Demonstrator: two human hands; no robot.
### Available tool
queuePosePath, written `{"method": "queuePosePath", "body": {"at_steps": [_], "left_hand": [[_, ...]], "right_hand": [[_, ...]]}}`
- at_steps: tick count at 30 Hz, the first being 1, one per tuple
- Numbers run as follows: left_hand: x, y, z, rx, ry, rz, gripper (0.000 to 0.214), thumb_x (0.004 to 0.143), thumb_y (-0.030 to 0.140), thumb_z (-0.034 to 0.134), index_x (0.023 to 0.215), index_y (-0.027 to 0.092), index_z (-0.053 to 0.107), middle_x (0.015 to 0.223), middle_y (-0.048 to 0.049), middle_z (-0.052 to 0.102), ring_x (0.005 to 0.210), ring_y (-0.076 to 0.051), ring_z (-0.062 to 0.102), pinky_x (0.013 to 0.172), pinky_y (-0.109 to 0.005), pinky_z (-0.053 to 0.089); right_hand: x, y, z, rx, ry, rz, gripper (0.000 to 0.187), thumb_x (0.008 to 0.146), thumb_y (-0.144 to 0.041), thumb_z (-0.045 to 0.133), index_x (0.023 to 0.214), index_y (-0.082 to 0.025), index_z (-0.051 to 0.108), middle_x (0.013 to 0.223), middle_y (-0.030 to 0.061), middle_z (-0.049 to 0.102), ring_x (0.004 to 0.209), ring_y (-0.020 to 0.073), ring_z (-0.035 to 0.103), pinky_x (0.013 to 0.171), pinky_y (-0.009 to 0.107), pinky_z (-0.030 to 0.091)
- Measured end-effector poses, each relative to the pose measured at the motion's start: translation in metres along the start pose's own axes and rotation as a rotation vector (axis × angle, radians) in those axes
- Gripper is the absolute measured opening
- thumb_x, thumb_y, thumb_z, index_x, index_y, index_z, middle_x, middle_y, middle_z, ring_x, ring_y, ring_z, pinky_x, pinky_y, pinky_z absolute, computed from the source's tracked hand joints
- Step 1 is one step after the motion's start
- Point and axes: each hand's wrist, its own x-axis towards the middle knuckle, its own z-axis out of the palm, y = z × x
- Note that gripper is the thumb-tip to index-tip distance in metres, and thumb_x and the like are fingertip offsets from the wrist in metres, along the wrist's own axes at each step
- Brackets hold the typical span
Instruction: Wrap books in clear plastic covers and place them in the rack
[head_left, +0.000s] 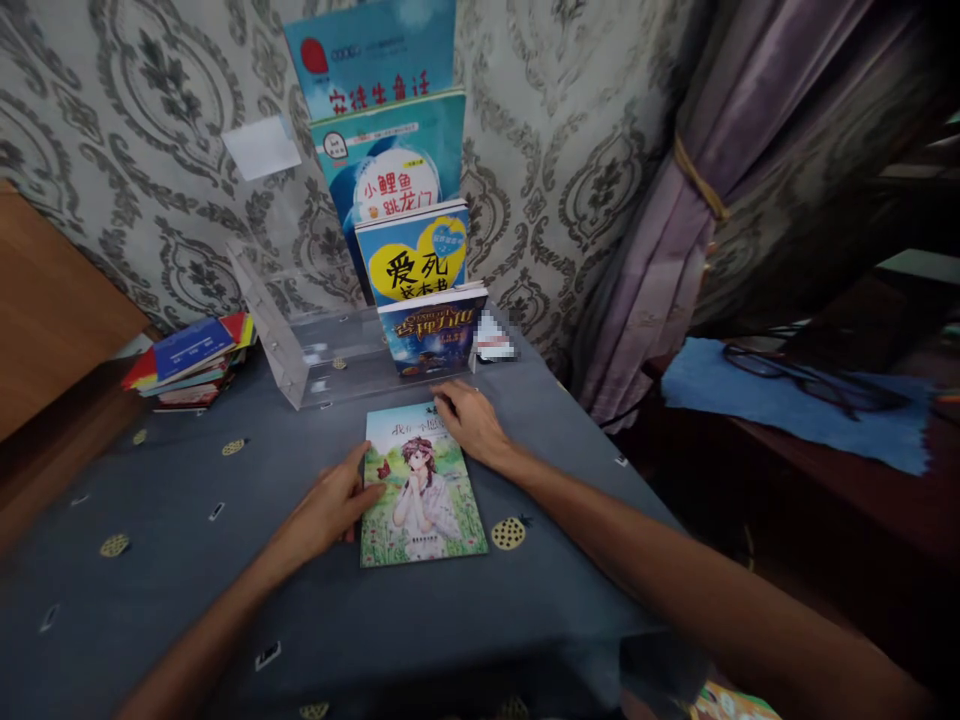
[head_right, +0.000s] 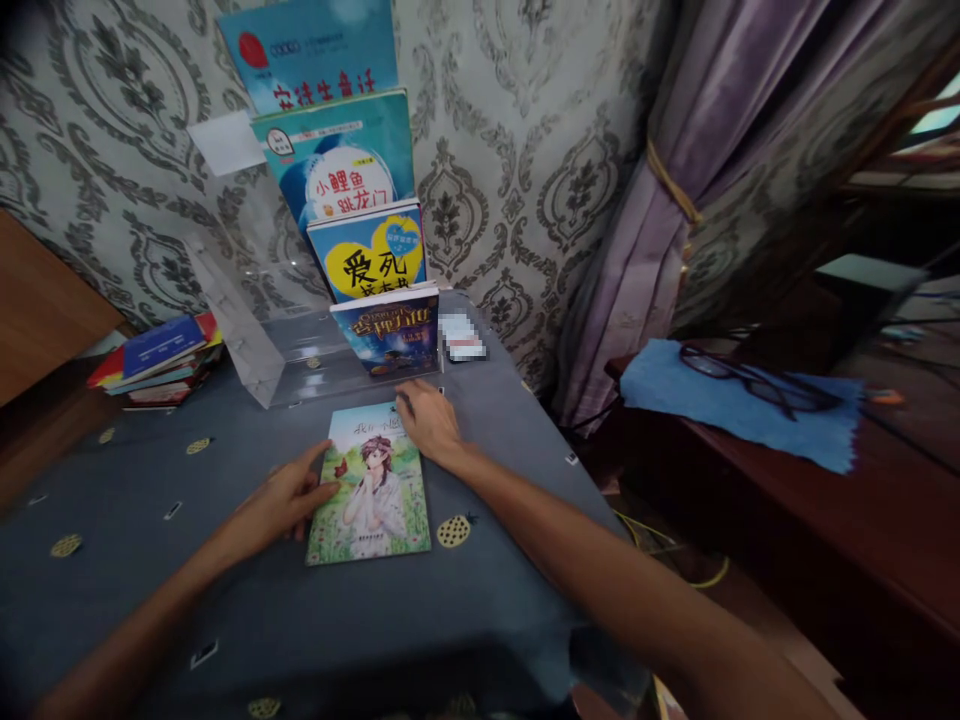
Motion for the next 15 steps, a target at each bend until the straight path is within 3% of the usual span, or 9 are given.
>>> {"method": "queuePosePath", "body": {"at_steps": [6, 10, 15], "left_hand": [[0.010, 0.000, 0.003, 0.008, 0.003, -0.006, 0.072, 0.094, 0.033, 0.051, 0.157, 0.015, 0.021, 0.063, 0.0080, 0.059, 0.037, -0.009, 0.053, 0.037, -0.018, 0.039], [0.023, 0.009, 0.005, 0.023, -0.004, -0.002, 0.073, 0.094, 0.034, 0.051, 0.157, 0.014, 0.019, 0.063, 0.0077, 0.059, 0.037, -0.010, 0.054, 0.034, -0.018, 0.038], [0.042, 0.022, 0.005, 0.058, 0.025, 0.004, 0.072, 0.092, 0.034, 0.052, 0.155, 0.011, 0.023, 0.058, 0.0085, 0.057, 0.035, -0.010, 0.052, 0.037, -0.019, 0.040]], "right_hand": [[-0.014, 0.008, -0.004, -0.035, 0.060, -0.024, 0.031, 0.093, -0.016, 0.050, 0.121, -0.016, 0.065, 0.117, 0.0122, 0.063, 0.108, 0.0228, 0.062, 0.092, 0.032, 0.049], [-0.018, 0.016, -0.008, -0.039, 0.016, -0.010, 0.030, 0.093, -0.016, 0.050, 0.118, -0.017, 0.066, 0.108, 0.0097, 0.063, 0.097, 0.0204, 0.063, 0.087, 0.030, 0.049], [-0.016, 0.020, -0.011, -0.048, 0.006, -0.018, 0.029, 0.094, -0.016, 0.049, 0.116, -0.015, 0.068, 0.104, 0.0097, 0.064, 0.098, 0.0211, 0.062, 0.088, 0.031, 0.048]]}}
